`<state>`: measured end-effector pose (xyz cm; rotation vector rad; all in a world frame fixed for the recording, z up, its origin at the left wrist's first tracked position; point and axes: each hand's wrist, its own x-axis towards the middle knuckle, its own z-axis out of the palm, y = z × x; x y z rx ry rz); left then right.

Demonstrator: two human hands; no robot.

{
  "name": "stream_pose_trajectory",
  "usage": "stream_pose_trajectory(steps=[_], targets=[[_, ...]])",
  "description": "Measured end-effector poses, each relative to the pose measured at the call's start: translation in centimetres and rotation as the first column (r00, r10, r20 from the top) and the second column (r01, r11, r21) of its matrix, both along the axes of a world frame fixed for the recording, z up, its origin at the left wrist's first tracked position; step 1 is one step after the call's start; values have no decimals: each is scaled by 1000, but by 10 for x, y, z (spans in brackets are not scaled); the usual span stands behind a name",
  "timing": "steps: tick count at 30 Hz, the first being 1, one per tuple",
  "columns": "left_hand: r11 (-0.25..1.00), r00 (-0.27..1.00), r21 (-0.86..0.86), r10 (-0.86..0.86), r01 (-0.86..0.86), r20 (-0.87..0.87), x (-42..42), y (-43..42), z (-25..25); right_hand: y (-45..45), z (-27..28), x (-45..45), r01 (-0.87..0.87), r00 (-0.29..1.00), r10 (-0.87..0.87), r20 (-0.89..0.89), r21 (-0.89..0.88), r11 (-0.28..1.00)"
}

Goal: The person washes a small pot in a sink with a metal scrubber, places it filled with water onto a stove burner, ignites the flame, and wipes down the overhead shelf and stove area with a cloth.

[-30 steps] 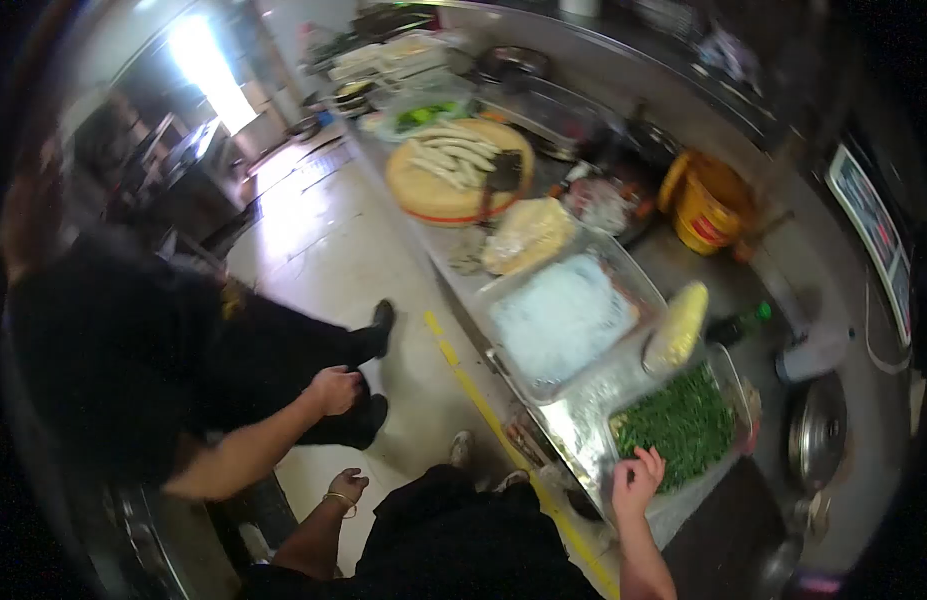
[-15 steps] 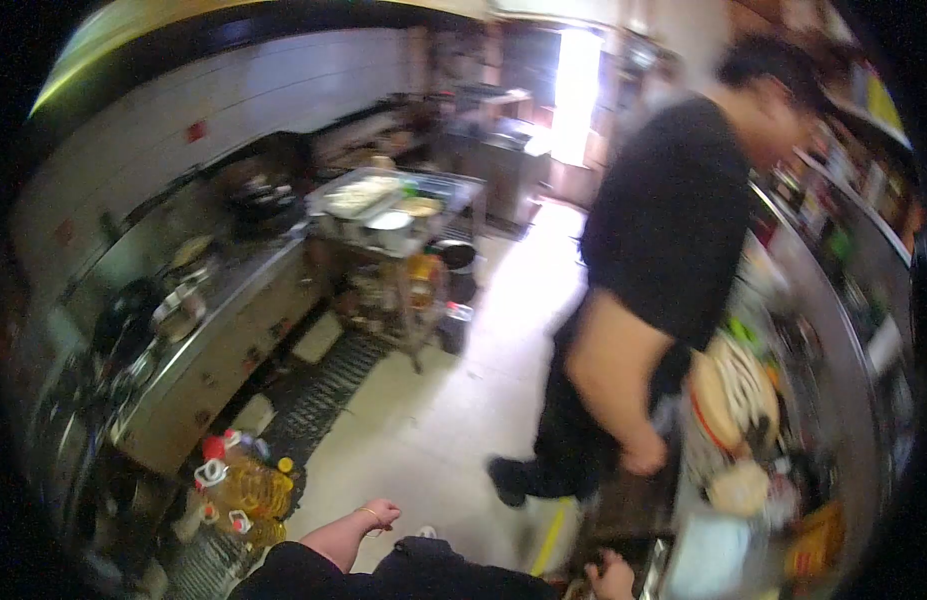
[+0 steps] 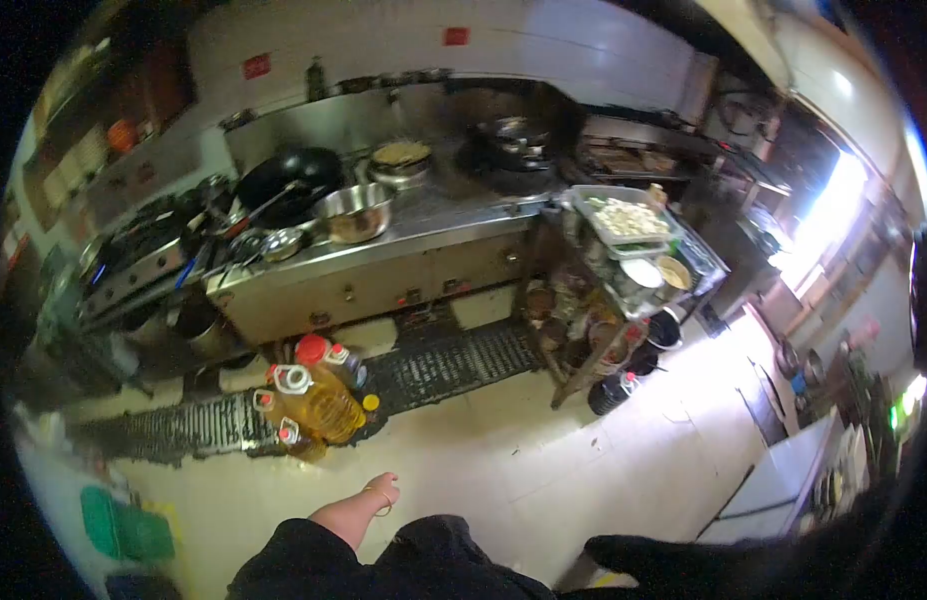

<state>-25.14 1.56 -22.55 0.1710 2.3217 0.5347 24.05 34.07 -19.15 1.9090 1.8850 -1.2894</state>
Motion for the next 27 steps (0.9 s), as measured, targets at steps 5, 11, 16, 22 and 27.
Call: stream_pose_trajectory(steps=[5, 11, 16, 22, 27], targets=[[984, 967, -128, 86, -119, -239, 36, 0, 4, 119, -5, -150, -399, 914, 405, -12, 150, 905], [778, 784, -102, 615, -620, -78, 72, -6, 67, 217, -7, -350, -734, 663, 744, 75, 257, 628], [479, 481, 94, 877, -873, 0, 145, -48, 104, 244, -4, -498, -851, 509, 817, 269, 296, 433], [-115, -129, 124, 985, -986, -115, 343, -88, 41, 154, -6, -633, -873, 379, 852, 362, 445, 199], [-410, -410, -46, 912, -911, -8, 458, -94, 1, -97, 11, -679, -936, -114, 989, -95, 344, -75]])
